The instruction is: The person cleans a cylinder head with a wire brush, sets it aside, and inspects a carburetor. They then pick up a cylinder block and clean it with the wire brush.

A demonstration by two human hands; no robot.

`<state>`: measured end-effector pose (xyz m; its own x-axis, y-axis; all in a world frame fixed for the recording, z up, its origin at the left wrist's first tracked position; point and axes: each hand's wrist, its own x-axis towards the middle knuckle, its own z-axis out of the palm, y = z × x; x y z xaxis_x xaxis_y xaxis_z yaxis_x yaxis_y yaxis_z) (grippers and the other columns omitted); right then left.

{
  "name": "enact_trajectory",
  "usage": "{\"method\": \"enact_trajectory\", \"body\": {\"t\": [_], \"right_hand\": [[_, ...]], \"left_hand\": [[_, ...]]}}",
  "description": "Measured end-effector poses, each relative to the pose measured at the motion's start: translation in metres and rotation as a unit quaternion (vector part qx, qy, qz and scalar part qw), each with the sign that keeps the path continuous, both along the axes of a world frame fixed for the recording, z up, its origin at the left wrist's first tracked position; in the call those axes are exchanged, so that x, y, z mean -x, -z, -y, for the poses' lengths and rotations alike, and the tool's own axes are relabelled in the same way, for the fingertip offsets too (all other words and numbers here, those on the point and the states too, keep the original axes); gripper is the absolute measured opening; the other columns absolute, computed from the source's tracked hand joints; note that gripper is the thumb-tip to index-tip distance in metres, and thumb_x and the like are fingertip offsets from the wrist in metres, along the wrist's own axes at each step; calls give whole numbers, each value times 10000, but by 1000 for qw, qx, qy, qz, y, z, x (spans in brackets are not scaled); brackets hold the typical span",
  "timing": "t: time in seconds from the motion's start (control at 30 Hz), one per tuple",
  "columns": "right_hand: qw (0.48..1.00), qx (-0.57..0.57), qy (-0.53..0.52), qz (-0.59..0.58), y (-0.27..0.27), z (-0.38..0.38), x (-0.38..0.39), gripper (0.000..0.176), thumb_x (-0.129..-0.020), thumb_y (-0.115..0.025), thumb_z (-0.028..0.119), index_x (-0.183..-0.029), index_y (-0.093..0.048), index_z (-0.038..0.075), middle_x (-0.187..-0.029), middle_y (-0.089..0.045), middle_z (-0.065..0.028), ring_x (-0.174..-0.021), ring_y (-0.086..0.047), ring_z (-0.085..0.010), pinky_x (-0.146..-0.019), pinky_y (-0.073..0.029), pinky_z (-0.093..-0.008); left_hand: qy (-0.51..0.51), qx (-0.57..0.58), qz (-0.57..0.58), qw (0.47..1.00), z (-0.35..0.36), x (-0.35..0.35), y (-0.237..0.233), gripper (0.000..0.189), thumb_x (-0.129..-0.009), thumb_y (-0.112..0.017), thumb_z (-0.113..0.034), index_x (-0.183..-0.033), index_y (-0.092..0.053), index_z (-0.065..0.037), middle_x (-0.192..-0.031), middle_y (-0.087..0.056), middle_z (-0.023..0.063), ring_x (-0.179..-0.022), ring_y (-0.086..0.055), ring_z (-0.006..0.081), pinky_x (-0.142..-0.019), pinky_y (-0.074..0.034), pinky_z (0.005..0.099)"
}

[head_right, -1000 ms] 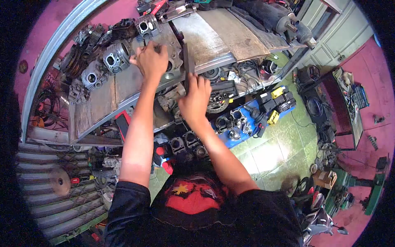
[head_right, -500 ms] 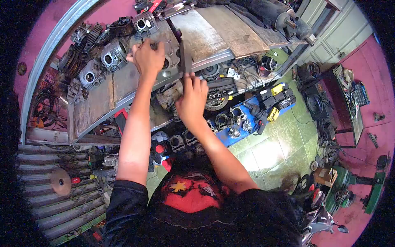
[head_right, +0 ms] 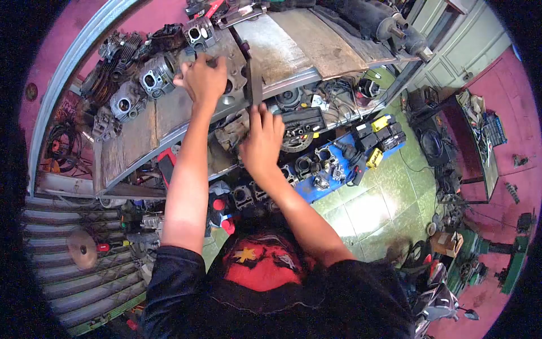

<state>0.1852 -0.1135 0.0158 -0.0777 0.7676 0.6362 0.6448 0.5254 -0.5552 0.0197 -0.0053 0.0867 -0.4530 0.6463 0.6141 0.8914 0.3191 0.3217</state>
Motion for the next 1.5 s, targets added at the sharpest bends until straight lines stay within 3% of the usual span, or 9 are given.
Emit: {"method": "enact_trajectory", "body": {"t": [0.23, 0.3, 0.4, 0.6, 0.8, 0.97, 1.03, 1.17, 1.5], "right_hand": [[998, 58, -4, 22, -6, 18, -66, 727, -646, -597, -117, -1362, -601, 6, -1294, -659, -133, -1139, -559, -378, -988, -400, -490], [998, 56, 0, -3, -12, 16, -70, 724, -649, -601, -120, -1361, -602, 9, -1301, -657, -138, -1154, -560, -378, -994, -398, -491], [997, 63, -7, -41, -22, 18, -67, 725, -660, -611, -122, -1372, -592, 18, -1333, -645, -141, -1208, -557, -373, -1017, -391, -492], [996, 70, -23, -46, -26, 20, -41, 758, -667, -587, -117, -1413, -549, 10, -1398, -592, -168, -1275, -524, -377, -1068, -361, -504], [996, 76, 9, -47, -27, -5, -36, 723, -689, -574, -127, -1402, -563, -5, -1377, -596, -188, -1267, -527, -402, -1066, -363, -521], [993, 96, 16, -69, -26, -13, -22, 682, -700, -586, -102, -1375, -584, -13, -1324, -606, -197, -1236, -538, -407, -1035, -378, -523], [992, 99, 35, -73, -35, -18, -14, 643, -695, -596, -88, -1334, -610, -13, -1247, -614, -210, -1192, -545, -419, -993, -396, -513], [991, 61, 16, -114, -30, -54, -3, 610, -690, -613, -74, -1297, -613, -8, -1135, -610, -216, -1123, -546, -429, -948, -412, -513], [993, 100, 6, -67, -17, 15, -8, 728, -654, -617, -63, -1380, -562, -45, -1307, -591, -225, -1186, -541, -413, -995, -393, -506]], "left_hand": [[7, 25, -7, 1000, 4, 6, -8, 540, -921, -663, -559, -1096, -733, -52, -1082, -784, 158, -1298, -556, 383, -1098, -250, 695], [132, 132, 40, 981, 9, 26, -20, 608, -931, -682, -630, -1206, -718, -90, -1163, -767, 133, -1355, -545, 350, -1119, -228, 699], [288, 53, -18, 956, 13, 63, -6, 649, -907, -725, -654, -1308, -699, -144, -1264, -738, 101, -1381, -550, 293, -1141, -210, 689], [159, -4, -9, 987, 10, 30, 6, 578, -894, -739, -622, -1122, -803, -95, -1238, -754, 130, -1319, -593, 281, -1169, -162, 666], [-54, 151, -42, 986, 13, -21, -29, 785, -876, -675, -700, -1101, -780, 44, -1093, -783, 203, -1275, -612, 386, -1181, -174, 665], [4, 167, -106, 980, 5, -2, -36, 686, -914, -652, -652, -1132, -795, -17, -1124, -782, 189, -1290, -608, 362, -1193, -189, 637], [305, 16, -28, 952, 0, 12, -21, 504, -952, -633, -578, -1097, -834, -139, -1096, -793, 145, -1257, -623, 338, -1181, -193, 659], [114, 66, -40, 990, -10, 2, -16, 414, -970, -625, -527, -979, -860, -187, -1014, -799, 118, -1214, -625, 331, -1154, -219, 683], [64, 74, -5, 995, -12, -4, -16, 412, -946, -648, -519, -974, -856, -164, -1007, -795, 148, -1230, -610, 346, -1141, -241, 690]]}}
